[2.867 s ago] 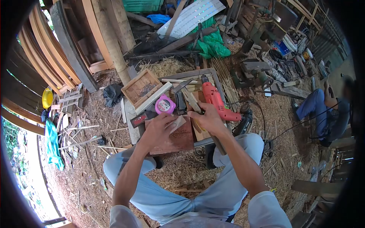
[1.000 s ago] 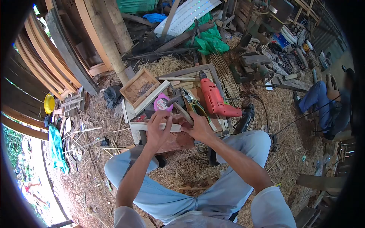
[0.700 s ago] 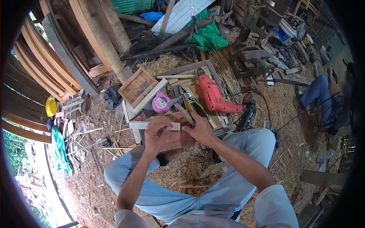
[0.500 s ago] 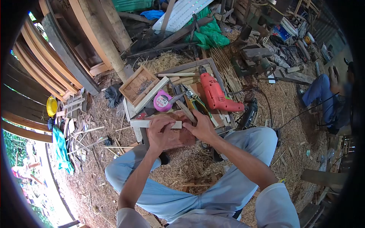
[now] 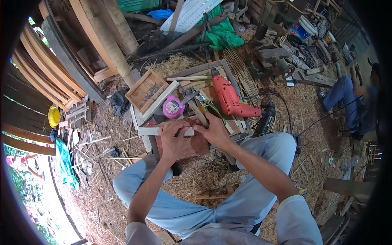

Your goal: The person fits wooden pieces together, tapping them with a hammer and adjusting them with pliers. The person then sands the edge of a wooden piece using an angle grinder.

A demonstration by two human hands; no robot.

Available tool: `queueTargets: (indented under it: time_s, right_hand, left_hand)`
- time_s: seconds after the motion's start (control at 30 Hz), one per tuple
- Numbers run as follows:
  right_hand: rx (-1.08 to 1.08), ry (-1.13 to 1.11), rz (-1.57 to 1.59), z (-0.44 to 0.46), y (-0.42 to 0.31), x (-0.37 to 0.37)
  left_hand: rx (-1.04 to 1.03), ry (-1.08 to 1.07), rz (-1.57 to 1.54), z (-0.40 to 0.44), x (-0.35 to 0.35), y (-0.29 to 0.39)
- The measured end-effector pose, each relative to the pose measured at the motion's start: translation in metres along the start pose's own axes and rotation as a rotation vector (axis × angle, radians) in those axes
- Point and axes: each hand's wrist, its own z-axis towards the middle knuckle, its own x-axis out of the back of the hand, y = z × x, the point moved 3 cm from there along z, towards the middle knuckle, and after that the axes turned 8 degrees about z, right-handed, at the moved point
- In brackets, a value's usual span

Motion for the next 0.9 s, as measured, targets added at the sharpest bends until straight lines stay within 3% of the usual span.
queueTargets:
  time_s: [0.9]
  right_hand:
    - [-0.109, -0.03, 0.038, 0.0065, -0.0002, 0.0027]
  left_hand:
    - [-0.044, 0.028, 0.057, 0.001, -0.0022, 0.0043]
